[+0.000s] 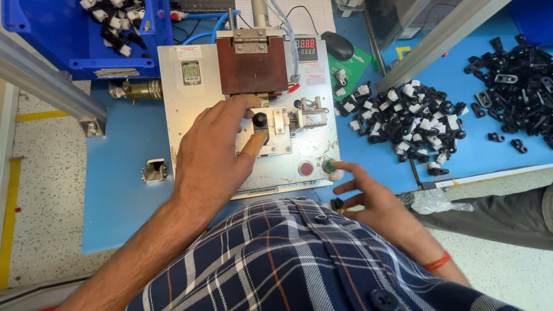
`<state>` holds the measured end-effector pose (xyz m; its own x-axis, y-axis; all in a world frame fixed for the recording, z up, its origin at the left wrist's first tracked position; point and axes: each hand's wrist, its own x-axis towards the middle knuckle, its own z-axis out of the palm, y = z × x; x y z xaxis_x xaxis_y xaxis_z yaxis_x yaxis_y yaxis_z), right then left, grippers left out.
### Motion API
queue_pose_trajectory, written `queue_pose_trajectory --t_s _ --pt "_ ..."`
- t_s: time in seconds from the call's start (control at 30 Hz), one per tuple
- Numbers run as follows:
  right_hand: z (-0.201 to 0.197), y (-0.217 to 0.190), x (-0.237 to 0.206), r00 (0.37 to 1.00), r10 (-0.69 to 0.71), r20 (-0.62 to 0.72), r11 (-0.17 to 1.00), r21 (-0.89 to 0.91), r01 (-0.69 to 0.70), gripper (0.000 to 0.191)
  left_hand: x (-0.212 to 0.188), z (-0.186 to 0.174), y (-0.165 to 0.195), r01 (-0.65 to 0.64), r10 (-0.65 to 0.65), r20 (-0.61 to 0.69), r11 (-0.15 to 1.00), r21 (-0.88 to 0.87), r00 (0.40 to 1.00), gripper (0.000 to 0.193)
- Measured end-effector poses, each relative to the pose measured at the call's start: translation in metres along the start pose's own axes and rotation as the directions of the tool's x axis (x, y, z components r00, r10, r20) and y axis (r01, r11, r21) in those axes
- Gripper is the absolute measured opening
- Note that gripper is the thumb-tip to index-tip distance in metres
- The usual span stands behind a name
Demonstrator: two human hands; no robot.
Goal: The person picks small black and white plastic switch components from a pile on the workbench, seats one into the fixture of a bench-top pneumatic press machine, and presses the green button to cycle the press, repeating the cycle and setting finished parts aside.
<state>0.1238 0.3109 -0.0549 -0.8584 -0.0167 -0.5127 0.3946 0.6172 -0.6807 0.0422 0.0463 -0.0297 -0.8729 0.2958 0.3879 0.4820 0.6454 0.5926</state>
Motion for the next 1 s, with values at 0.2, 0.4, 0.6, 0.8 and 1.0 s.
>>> queue_pose_trajectory --t_s 0.2,0.4,0.6,0.8,1.0 --pt "0.009 -0.004 -0.014 0.983 0.157 0.099 0.628 0.758 -0.177 0.036 0.015 0.002 -0.01 -0.076 0.077 0.044 0.997 -0.022 0.996 0.039" --pt "0.02 -0.029 -0.03 0.983 0.178 0.053 0.675 0.72 -0.161 0.032 0.025 0.008 -0.024 -0.065 0.067 0.116 0.998 -0.017 0.991 0.036" --pt "0.021 -0.067 -0.03 0.952 0.164 -0.258 0.947 0.31 -0.079 0.031 0.033 0.002 -0.029 -0.192 0.198 0.066 0.978 -0.084 0.978 0.035" --pt "0.026 -0.112 0.001 0.884 -0.119 -0.453 0.992 -0.091 0.087 0.026 0.058 -0.041 -0.007 -0.347 0.292 -0.229 0.901 -0.261 0.929 0.012" --pt "0.057 -0.152 0.043 0.872 -0.137 -0.471 0.986 0.023 0.167 0.025 0.044 -0.123 -0.037 -0.388 0.376 -0.408 0.92 0.055 0.832 0.019"
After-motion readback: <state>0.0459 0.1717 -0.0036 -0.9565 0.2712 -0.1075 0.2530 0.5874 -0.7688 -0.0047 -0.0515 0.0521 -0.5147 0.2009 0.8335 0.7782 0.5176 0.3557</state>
